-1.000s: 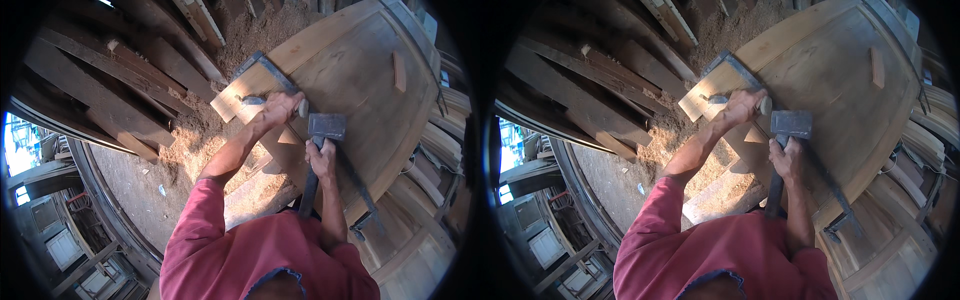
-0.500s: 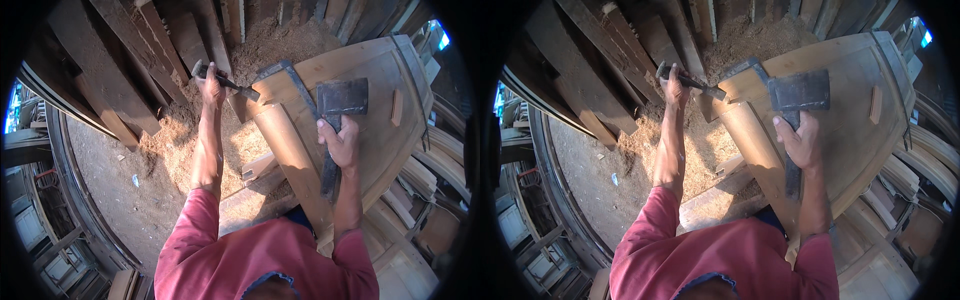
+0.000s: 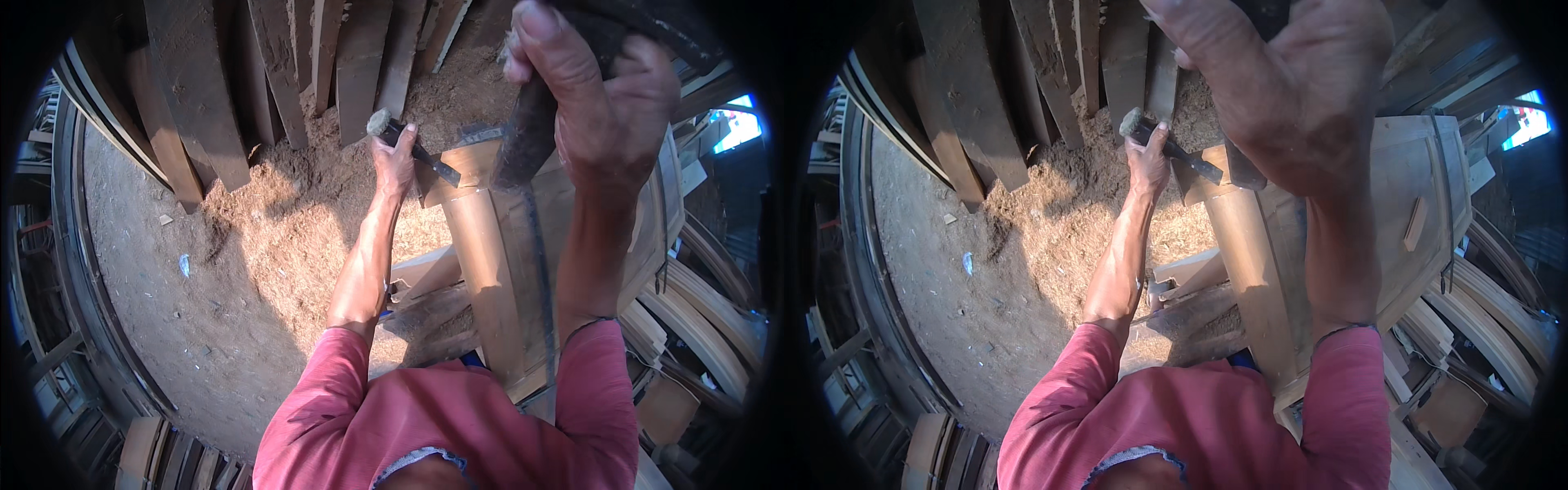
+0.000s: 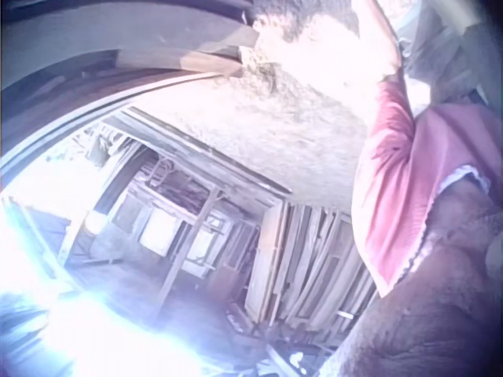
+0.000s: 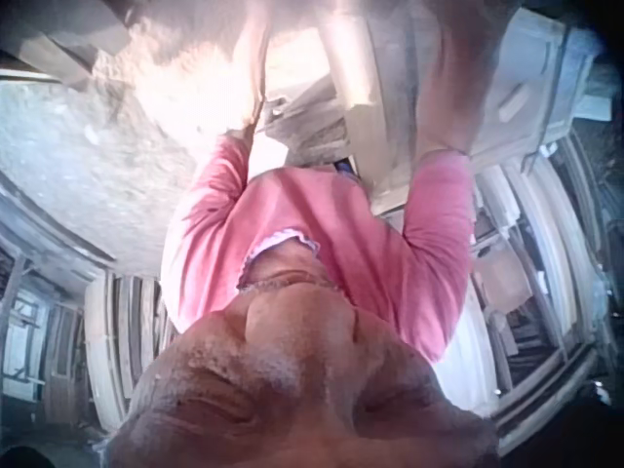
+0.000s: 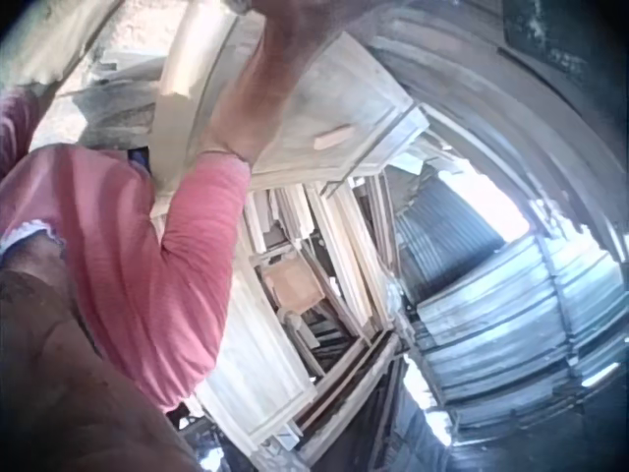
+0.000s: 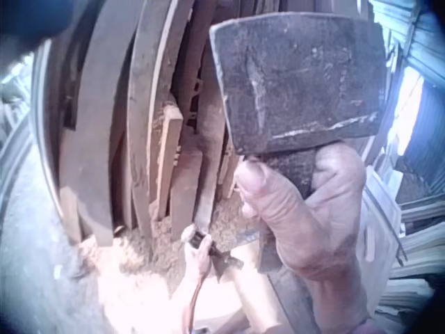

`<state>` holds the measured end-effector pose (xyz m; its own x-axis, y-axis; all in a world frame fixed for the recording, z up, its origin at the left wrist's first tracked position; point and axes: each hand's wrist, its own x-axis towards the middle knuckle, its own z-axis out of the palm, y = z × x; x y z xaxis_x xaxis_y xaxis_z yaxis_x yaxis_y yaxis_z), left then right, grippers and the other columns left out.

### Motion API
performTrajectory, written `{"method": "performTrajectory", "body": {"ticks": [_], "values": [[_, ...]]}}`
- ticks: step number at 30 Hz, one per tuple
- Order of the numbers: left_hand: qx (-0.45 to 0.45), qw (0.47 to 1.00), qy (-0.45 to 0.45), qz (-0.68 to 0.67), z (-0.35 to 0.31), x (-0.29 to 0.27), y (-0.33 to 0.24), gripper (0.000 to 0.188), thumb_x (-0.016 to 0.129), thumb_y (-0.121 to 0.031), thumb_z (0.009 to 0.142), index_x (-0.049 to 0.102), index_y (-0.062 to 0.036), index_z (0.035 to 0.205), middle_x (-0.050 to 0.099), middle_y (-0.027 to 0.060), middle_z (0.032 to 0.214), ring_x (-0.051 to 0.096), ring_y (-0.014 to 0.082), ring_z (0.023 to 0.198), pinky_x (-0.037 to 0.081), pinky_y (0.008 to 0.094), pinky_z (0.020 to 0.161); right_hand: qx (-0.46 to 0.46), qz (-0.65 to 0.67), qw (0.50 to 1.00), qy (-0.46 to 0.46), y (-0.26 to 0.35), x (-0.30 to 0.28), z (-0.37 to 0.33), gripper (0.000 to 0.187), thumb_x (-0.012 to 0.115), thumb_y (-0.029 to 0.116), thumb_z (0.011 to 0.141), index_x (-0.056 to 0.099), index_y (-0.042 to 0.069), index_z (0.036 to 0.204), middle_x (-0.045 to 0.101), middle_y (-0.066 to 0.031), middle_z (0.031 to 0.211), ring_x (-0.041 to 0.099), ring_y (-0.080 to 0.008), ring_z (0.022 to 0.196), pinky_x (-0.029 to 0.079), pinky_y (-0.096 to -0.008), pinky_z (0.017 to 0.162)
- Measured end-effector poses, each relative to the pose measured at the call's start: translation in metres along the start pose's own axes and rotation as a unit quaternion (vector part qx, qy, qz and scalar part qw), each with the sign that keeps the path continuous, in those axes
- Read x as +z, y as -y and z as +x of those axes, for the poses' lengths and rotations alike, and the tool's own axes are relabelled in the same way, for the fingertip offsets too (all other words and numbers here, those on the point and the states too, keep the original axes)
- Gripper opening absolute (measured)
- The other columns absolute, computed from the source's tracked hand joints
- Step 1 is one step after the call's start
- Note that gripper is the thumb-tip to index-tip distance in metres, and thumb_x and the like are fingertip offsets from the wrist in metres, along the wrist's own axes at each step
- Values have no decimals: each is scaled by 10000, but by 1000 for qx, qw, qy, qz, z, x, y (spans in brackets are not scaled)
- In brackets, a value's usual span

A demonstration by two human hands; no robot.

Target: The person secures a wooden panel into a door frame by hammering small wooden wedges into the joints and tightening a large metal clamp across the frame.

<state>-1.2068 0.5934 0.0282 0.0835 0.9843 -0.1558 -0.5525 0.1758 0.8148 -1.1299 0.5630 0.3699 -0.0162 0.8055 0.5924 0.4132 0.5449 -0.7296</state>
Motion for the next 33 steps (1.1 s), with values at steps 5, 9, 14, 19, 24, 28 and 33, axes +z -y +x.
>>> {"method": "performTrajectory", "body": {"ticks": [5, 9, 14, 19, 24, 28, 33], "values": [[-3, 1000, 3, -2, -2, -1, -9, 268, 734, -176, 911, 576, -17, 1058, 577, -16, 853, 532, 76, 744, 470, 261, 639, 21, 41, 991, 125, 22, 40, 51, 208, 664, 154, 874, 619, -43, 926, 643, -215, 789, 634, -344, 737, 514, -407, 657], [-19, 997, 43, 58, -3, -6, -11, 255, 696, -107, 931, 562, -39, 1137, 593, -5, 932, 557, 82, 804, 481, 258, 706, -124, -258, 934, 212, -61, 77, 43, 212, 715, 184, 858, 689, -10, 941, 702, -107, 777, 676, -203, 638, 560, -335, 586], [27, 1000, -1, 3, -10, 5, -1, 193, 695, -104, 930, 581, -38, 1070, 594, -19, 900, 547, 75, 790, 474, 256, 717, 79, -504, 690, 514, -116, 84, 25, 236, 708, 205, 820, 680, 32, 978, 707, -211, 925, 705, -358, 907, 546, -472, 800], [-16, 1000, -3, 4, -9, -5, -8, 257, 697, -95, 919, 548, -62, 1126, 570, -15, 937, 544, 74, 817, 475, 260, 709, -1, -348, 814, 466, -98, 105, 57, 293, 721, 159, 795, 686, 0, 1039, 706, -228, 967, 703, -358, 934, 551, -459, 814], [-9, 1000, -4, -4, -14, -3, -12, 195, 689, -95, 920, 583, -57, 1080, 584, -25, 893, 550, 83, 789, 478, 271, 696, 71, -392, 831, 388, -91, 128, 49, 216, 691, 150, 816, 632, -12, 945, 673, -250, 889, 669, -403, 854, 537, -463, 740], [-1, 1000, -18, -10, -13, -5, -3, 139, 715, -110, 893, 592, -55, 926, 583, -22, 797, 533, 86, 712, 460, 277, 633, 113, -524, 609, 584, -124, 118, 21, 245, 706, 167, 795, 698, 30, 998, 712, -177, 1025, 674, -366, 1025, 545, -444, 864], [-25, 1000, -9, 11, -12, -11, -4, 123, 692, -106, 917, 605, -49, 981, 626, -9, 833, 579, 90, 743, 480, 261, 672, 43, -370, 803, 465, -83, 138, 52, 277, 693, 155, 795, 662, -47, 982, 709, -206, 912, 687, -392, 945, 563, -442, 791]]}}
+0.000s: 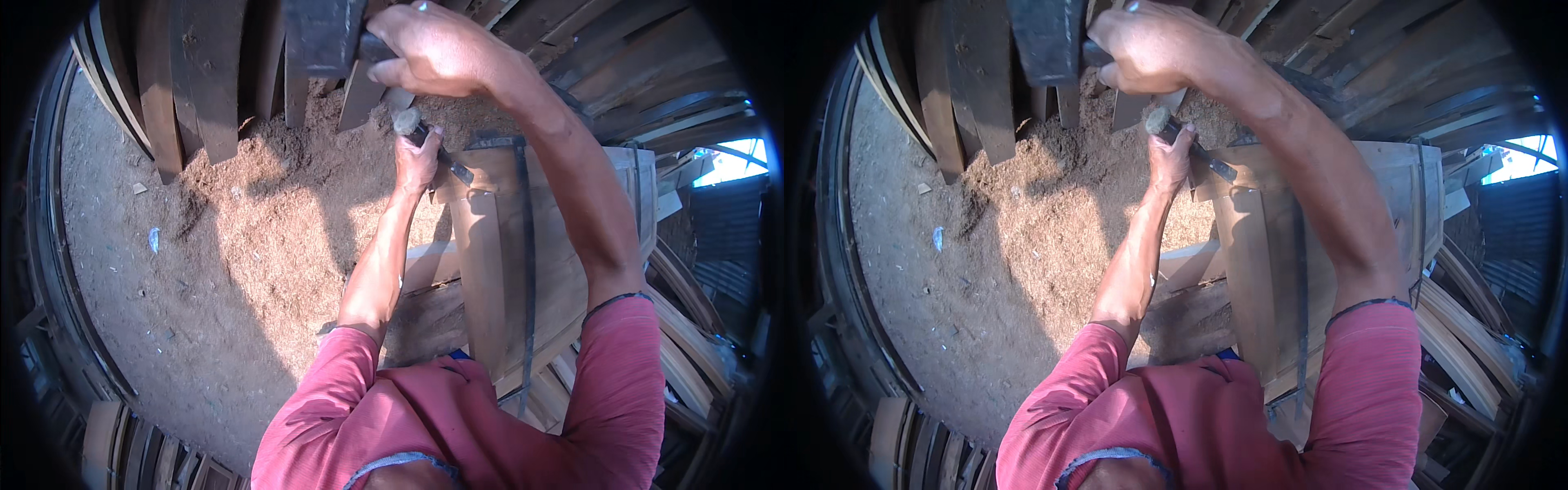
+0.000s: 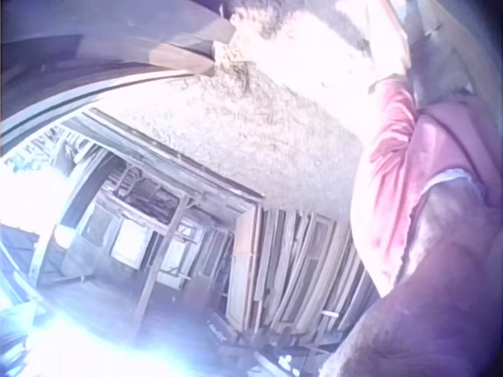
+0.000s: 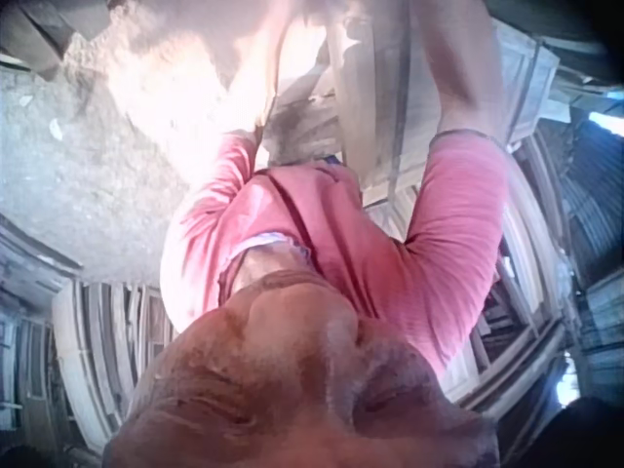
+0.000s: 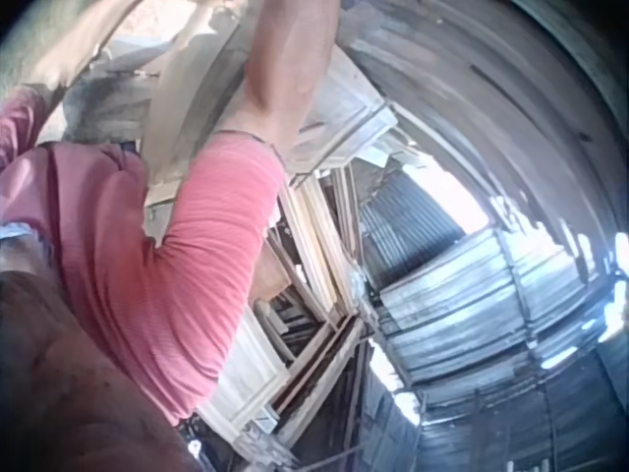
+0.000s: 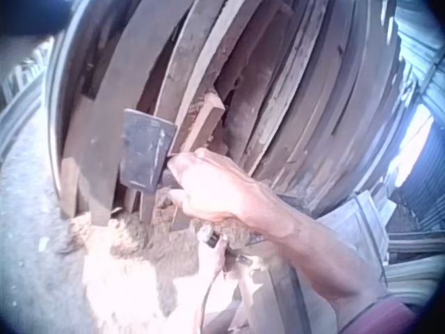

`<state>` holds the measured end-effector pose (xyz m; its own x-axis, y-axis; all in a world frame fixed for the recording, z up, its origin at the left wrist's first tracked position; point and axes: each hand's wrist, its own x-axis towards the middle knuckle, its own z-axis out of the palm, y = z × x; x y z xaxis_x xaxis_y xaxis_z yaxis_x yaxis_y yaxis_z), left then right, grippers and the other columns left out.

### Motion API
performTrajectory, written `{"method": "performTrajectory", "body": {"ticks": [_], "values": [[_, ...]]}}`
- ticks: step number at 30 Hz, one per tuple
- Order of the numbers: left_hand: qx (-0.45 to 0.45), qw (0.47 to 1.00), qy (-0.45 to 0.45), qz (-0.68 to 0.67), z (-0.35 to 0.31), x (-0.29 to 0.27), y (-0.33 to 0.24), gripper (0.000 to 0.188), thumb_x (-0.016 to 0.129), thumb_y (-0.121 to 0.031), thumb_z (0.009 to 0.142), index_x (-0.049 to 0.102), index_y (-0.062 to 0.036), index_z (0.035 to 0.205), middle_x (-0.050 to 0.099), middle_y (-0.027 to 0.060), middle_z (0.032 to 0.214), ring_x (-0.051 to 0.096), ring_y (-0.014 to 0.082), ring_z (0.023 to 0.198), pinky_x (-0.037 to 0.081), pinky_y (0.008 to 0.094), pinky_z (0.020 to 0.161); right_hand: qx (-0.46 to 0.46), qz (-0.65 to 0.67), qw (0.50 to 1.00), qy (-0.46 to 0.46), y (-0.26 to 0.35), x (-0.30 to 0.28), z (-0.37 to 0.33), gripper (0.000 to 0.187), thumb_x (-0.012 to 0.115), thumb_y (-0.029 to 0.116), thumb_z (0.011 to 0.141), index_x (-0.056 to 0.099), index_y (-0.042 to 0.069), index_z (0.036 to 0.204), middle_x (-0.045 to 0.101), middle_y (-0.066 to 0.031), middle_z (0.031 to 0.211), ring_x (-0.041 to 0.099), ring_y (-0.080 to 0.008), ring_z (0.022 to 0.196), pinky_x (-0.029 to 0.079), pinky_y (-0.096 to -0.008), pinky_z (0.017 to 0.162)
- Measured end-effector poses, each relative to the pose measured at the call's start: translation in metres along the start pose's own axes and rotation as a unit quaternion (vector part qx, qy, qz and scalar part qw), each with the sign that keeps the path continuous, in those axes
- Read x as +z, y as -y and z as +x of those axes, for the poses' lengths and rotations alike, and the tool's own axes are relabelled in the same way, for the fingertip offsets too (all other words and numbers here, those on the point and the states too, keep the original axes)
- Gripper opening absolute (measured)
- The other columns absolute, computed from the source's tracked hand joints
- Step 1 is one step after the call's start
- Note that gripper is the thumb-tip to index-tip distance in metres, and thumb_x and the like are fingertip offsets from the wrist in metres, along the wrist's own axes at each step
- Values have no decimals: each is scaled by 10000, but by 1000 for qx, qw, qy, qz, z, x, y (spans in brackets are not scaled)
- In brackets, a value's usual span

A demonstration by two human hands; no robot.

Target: The person secures a wooden panel into a door frame by hammering small wooden wedges into the joints and tightening a large metal clamp across the frame.

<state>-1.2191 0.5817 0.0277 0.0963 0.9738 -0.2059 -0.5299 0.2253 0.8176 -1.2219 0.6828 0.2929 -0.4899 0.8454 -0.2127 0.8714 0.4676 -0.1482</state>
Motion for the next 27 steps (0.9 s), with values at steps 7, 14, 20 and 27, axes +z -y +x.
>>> {"method": "performTrajectory", "body": {"ticks": [7, 14, 20, 27], "values": [[41, 999, -9, -26, 0, 6, 4, 154, 725, -130, 889, 622, -34, 951, 615, -3, 797, 548, 95, 706, 469, 288, 630, 90, -141, 971, 174, -8, 40, -3, 280, 699, 145, 784, 687, -18, 1011, 726, -185, 924, 695, -392, 932, 569, -439, 760], [5, 982, -54, -183, -35, -11, -1, 405, 658, 26, 890, 486, -66, 1245, 572, 58, 1010, 590, 129, 771, 522, 288, 682, 132, 40, 984, 110, -48, 64, -140, 384, 683, 169, 843, 651, 16, 1193, 709, -223, 1052, 671, -408, 1030, 532, -454, 862], [-2, 997, -54, -57, -38, -83, -92, 416, 713, -81, 912, 458, -56, 1239, 588, 50, 800, 588, 148, 597, 517, 306, 546, 350, 212, 898, -164, -42, 139, -248, 398, 652, 251, 914, 607, -32, 1190, 681, -293, 1041, 640, -471, 1035, 493, -487, 880], [15, 991, -8, 136, -61, -82, -115, 283, 701, -81, 916, 521, -69, 1134, 595, 14, 769, 554, 99, 597, 461, 254, 541, 502, 159, 850, -7, -43, 233, -267, 352, 574, 251, 955, 595, -21, 1178, 670, -313, 1060, 634, -486, 1043, 501, -537, 905]]}}
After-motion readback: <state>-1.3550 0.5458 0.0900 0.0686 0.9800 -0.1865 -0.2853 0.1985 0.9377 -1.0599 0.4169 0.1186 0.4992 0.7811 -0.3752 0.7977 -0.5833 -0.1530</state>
